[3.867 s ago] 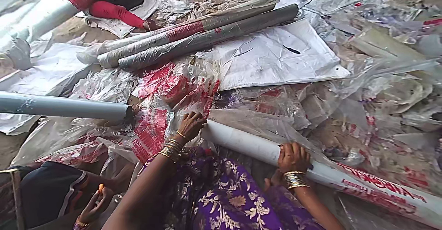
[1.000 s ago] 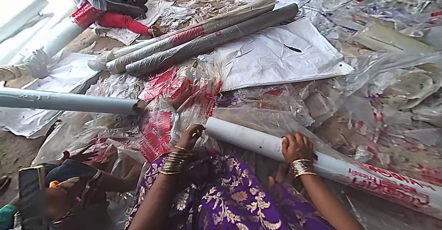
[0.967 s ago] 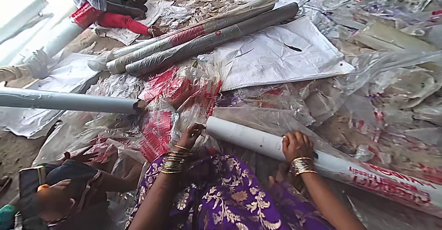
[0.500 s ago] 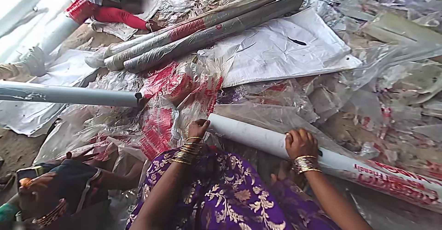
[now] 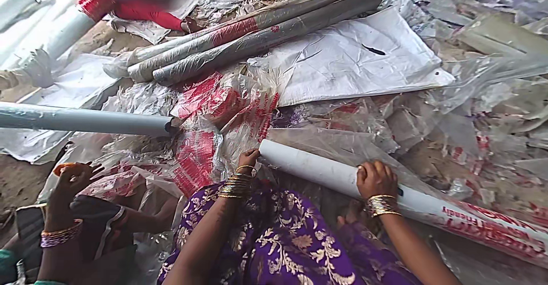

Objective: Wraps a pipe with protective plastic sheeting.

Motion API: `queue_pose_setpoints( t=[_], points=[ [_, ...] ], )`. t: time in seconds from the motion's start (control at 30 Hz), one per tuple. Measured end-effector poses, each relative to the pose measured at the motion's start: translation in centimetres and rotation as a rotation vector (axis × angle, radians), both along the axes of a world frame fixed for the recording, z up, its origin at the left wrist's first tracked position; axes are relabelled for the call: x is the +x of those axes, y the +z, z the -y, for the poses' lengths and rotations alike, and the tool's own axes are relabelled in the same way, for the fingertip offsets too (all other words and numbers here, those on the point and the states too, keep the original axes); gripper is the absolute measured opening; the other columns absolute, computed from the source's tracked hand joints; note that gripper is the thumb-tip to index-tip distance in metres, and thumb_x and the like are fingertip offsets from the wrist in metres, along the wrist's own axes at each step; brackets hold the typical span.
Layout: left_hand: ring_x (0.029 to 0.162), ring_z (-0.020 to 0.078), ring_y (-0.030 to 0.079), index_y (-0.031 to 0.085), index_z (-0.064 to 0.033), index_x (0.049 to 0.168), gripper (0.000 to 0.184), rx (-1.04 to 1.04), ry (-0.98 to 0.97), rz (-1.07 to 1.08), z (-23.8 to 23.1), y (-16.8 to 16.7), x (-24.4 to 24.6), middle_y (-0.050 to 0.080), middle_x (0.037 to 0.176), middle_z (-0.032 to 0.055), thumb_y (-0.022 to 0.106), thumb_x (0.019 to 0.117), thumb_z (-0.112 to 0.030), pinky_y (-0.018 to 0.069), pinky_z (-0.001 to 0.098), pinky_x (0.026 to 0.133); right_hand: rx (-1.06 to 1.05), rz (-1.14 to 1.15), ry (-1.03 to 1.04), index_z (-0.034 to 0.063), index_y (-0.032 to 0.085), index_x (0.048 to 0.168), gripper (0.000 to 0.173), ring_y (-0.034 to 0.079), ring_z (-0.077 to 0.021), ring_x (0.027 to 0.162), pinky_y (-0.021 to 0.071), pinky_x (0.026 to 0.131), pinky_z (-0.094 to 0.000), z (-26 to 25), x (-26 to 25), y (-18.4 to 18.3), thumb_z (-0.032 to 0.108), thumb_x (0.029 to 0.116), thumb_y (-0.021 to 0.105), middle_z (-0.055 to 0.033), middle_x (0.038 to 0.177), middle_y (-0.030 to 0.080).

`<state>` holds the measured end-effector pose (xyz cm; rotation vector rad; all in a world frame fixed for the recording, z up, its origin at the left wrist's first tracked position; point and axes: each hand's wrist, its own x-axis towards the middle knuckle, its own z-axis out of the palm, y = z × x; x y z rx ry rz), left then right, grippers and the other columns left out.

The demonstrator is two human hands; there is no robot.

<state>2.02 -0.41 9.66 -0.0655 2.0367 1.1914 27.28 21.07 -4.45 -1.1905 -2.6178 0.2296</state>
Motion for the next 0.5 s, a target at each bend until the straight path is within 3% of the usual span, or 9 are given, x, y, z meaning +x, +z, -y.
queue_pose_setpoints(
  t=[0.03,0.07,0.1,0.23,0.3,0.4,0.5],
  points=[
    [0.073,0.0071,0.056,0.064,0.0158,0.109,0.017,0.231,0.009,-0.149,1.5,-7.7,-1.3,0.066,0.087,0.0123,0.053,0.1002,0.006,0.0461,0.022,0.067,0.004,-0.006,0.0,-0.0102,0.069,0.099,0.037,0.062,-0.0593,0.108,0.0452,0.085,-0.0704,0.1,0.0,0.1,0.019,0.098,0.047,-0.0392,0.11,0.064],
    [0.069,0.0048,0.054,0.065,0.014,0.108,0.016,0.283,0.055,-0.109,1.9,-11.4,-2.4,0.064,0.083,0.0085,0.053,0.0992,0.006,0.0447,0.0208,0.063,0.006,-0.008,0.0,-0.0102,0.069,0.099,0.037,0.062,-0.0596,0.108,0.0452,0.085,-0.0704,0.1,0.0,0.1,0.019,0.0979,0.047,-0.0394,0.111,0.064],
    [0.068,0.0049,0.054,0.066,0.011,0.108,0.017,0.244,0.105,-0.031,1.7,-12.5,-3.0,0.064,0.082,0.0064,0.053,0.0986,0.006,0.0448,0.0212,0.063,0.005,-0.006,0.0,-0.01,0.069,0.1,0.037,0.062,-0.0596,0.108,0.0452,0.085,-0.0703,0.1,0.0,0.1,0.019,0.0983,0.047,-0.0393,0.111,0.064],
    [0.072,0.0122,0.048,0.064,0.0063,0.109,0.019,0.076,0.171,0.09,1.1,-12.1,-3.6,0.055,0.086,0.0073,0.053,0.1046,-0.008,0.0441,0.0281,0.068,0.0,0.006,-0.004,-0.0089,0.069,0.101,0.037,0.062,-0.0591,0.109,0.0453,0.086,-0.0702,0.1,0.0,0.0,0.02,0.0988,0.047,-0.0386,0.112,0.064],
    [0.064,0.0063,0.047,0.067,0.0053,0.098,0.019,0.039,0.04,-0.045,1.1,-12.1,-3.6,0.054,0.076,0.0023,0.058,0.1039,-0.011,0.0415,0.023,0.063,-0.006,0.0,-0.002,-0.0093,0.07,0.101,0.036,0.062,-0.0594,0.108,0.0447,0.086,-0.0709,0.1,0.0,0.0,0.019,0.099,0.048,-0.039,0.112,0.064],
    [0.073,0.0097,0.049,0.069,0.0043,0.093,0.022,-0.028,-0.141,-0.195,1.1,-12.1,-4.1,0.06,0.08,0.0053,0.06,0.1026,-0.014,0.0427,0.0328,0.075,-0.008,-0.007,-0.002,-0.0095,0.07,0.101,0.036,0.062,-0.0596,0.108,0.0449,0.085,-0.0709,0.1,-0.1,0.2,0.019,0.0985,0.048,-0.0388,0.111,0.064],
    [0.079,0.0147,0.053,0.069,0.0036,0.091,0.026,-0.084,-0.208,-0.244,1.2,-12.4,-4.6,0.062,0.083,0.0089,0.059,0.1028,-0.017,0.0443,0.0393,0.08,-0.01,0.001,-0.008,-0.0092,0.07,0.101,0.036,0.062,-0.0592,0.108,0.0448,0.086,-0.0707,0.2,0.1,0.2,0.019,0.0989,0.048,-0.0386,0.112,0.064]
  ],
)
